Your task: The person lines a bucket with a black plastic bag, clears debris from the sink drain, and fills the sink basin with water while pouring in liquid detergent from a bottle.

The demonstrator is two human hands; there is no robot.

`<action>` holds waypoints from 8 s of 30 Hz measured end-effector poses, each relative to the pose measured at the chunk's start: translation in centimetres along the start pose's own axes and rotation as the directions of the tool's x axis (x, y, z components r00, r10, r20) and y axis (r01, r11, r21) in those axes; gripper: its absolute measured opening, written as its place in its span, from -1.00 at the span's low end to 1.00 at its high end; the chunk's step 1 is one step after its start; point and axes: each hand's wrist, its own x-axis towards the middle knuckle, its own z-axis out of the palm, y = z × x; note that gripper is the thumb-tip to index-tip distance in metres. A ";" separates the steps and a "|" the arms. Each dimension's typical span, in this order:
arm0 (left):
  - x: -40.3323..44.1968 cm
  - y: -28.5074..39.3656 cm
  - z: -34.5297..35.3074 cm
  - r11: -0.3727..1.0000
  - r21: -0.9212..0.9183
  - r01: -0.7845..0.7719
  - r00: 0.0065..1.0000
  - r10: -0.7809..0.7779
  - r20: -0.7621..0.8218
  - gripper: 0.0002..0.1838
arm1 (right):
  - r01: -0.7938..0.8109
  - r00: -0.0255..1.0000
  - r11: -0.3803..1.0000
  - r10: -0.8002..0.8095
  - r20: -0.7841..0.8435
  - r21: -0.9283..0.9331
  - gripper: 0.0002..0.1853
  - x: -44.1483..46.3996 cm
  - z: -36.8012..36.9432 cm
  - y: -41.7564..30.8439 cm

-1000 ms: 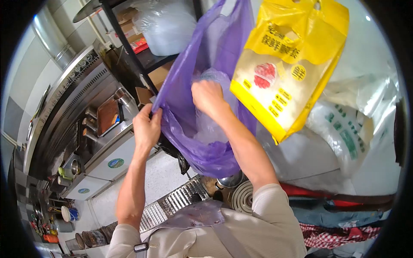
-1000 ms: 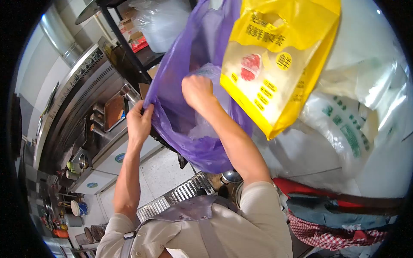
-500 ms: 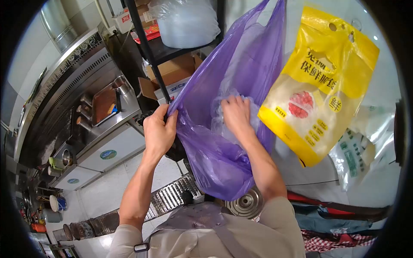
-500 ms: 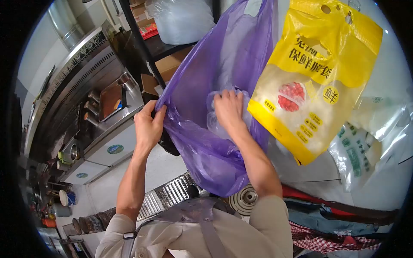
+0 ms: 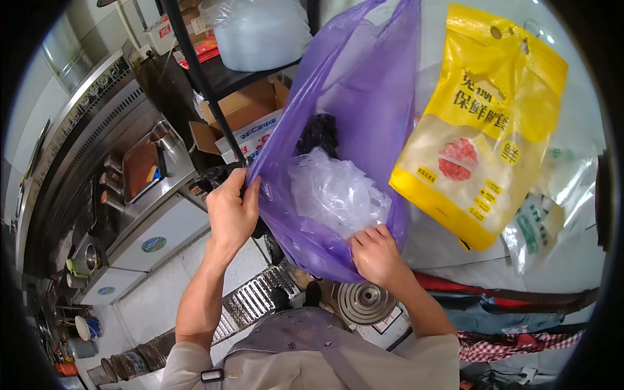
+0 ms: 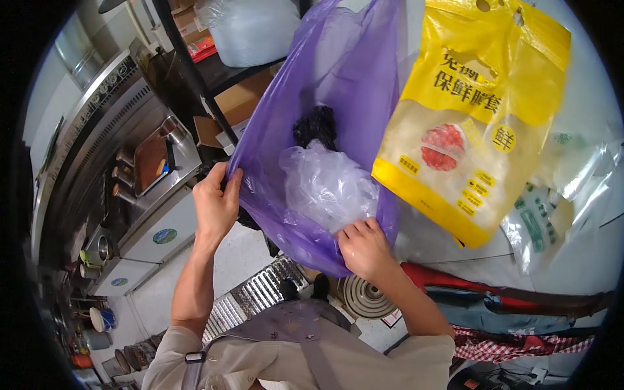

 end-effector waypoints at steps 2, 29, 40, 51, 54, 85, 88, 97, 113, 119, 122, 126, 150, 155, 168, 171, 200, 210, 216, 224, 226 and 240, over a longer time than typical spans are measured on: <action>0.1 -0.5 0.2 1.000 0.012 -0.006 1.000 0.006 -0.001 -0.88 | -0.034 0.995 0.999 0.036 0.092 -0.021 -0.78 0.5 0.0 -0.2; 1.1 0.2 2.0 0.998 0.026 0.050 0.998 -0.051 0.036 -0.90 | -0.205 0.825 0.977 0.207 0.527 -0.063 -0.63 21.5 2.2 6.4; 2.2 0.0 0.5 0.990 0.053 0.133 0.991 -0.131 -0.041 -0.90 | -0.545 0.820 0.790 0.572 -0.019 0.282 -0.61 34.8 10.4 15.2; 4.9 -3.7 2.4 0.991 0.032 0.131 0.985 -0.126 -0.114 -0.78 | -0.480 0.534 0.777 0.627 -0.567 0.407 -0.71 23.6 -3.8 6.5; 5.4 -4.6 2.5 0.994 -0.021 0.108 0.985 -0.110 -0.131 -0.75 | -0.374 0.447 0.798 0.602 -0.662 0.472 -0.71 19.6 -5.1 3.7; -14.2 -22.9 -23.8 0.665 -0.426 0.614 0.645 -0.733 -0.215 -0.81 | 0.068 0.998 0.931 -0.070 -0.008 0.358 -0.70 26.4 14.7 -15.6; -13.6 -14.4 -27.9 0.908 -0.331 0.257 0.664 -0.415 -0.622 -0.79 | 0.390 0.832 0.777 -0.068 -0.550 0.494 -0.60 28.5 -1.8 -21.9; -39.5 -27.7 -15.9 0.549 0.529 0.648 0.621 -0.782 0.052 -0.74 | 0.678 0.192 0.711 -0.415 0.889 0.185 -0.67 11.3 26.9 -28.4; -73.0 -24.8 -32.1 0.260 -0.945 0.196 -0.116 -0.951 -0.286 -0.54 | -0.642 0.549 0.319 -0.443 0.708 0.697 -0.69 9.0 35.4 -57.7; -81.6 -16.9 -47.4 0.396 -0.864 0.310 -0.080 -0.895 -0.439 -0.39 | -0.451 0.540 0.246 -0.690 0.482 0.858 -0.91 7.8 27.5 -80.2; -84.3 -14.8 -51.6 0.479 -0.833 0.275 -0.172 -0.828 -0.533 -0.31 | -0.259 0.472 0.304 -0.788 0.395 0.917 -0.92 7.2 26.6 -88.0; -87.8 -15.1 -56.4 0.510 -0.794 0.331 -0.240 -0.768 -0.593 -0.23 | -0.063 0.436 0.387 -0.818 0.374 0.920 -0.85 6.7 25.0 -97.8; -116.4 -27.4 -92.0 0.496 -0.855 0.152 -0.944 -0.185 -0.274 -0.61 | 0.178 -0.229 0.232 -0.935 0.270 0.956 -0.79 1.2 30.5 -168.6; -123.2 -31.5 -102.9 0.623 -0.765 0.161 -0.925 -0.176 -0.337 -0.59 | 0.162 -0.309 0.214 -0.916 0.255 0.963 -0.69 0.7 29.7 -180.7; -136.0 -40.8 -136.7 0.591 -0.738 0.326 -0.830 -0.196 -0.523 -0.59 | 0.611 -0.083 0.059 -0.987 0.137 0.790 -0.61 3.6 26.8 -210.6; -138.4 -42.2 -140.5 0.413 -0.620 0.667 -0.701 0.067 -0.710 -0.54 | 0.579 0.001 -0.168 -0.978 -0.207 0.798 -0.65 2.5 28.5 -215.1; -185.5 -44.0 -181.4 0.790 -0.586 0.182 -0.983 0.144 -0.112 -0.68 | 0.391 -0.690 -0.370 -0.723 0.003 0.843 -0.60 -40.8 28.1 -287.7; -202.4 -35.7 -192.7 0.812 -0.495 0.311 -0.931 0.364 0.012 -0.77 | 0.252 -0.799 -0.252 -0.599 0.054 0.934 -0.77 -57.3 29.7 -302.6; -210.5 -31.2 -196.9 0.778 -0.435 0.453 -0.851 0.523 0.048 -0.80 | 0.169 -0.882 -0.009 -0.448 0.147 0.986 -0.80 -71.4 30.4 -309.0; -222.8 -27.5 -200.5 0.811 -0.458 0.364 -0.881 0.459 0.115 -0.81 | 0.109 -0.920 -0.104 -0.388 0.061 0.989 -0.40 -87.0 28.7 -315.8; -226.2 -26.7 -203.2 0.812 -0.512 0.279 -0.906 0.400 0.141 -0.79 | 0.128 -0.888 -0.042 -0.449 0.096 0.991 -0.52 -90.2 30.1 -318.7; -252.3 -27.2 -226.3 0.517 -0.810 0.276 -0.901 -0.153 -0.405 -0.76 | 0.280 -0.433 0.391 -0.764 0.479 0.877 -0.63 -86.7 33.8 -344.9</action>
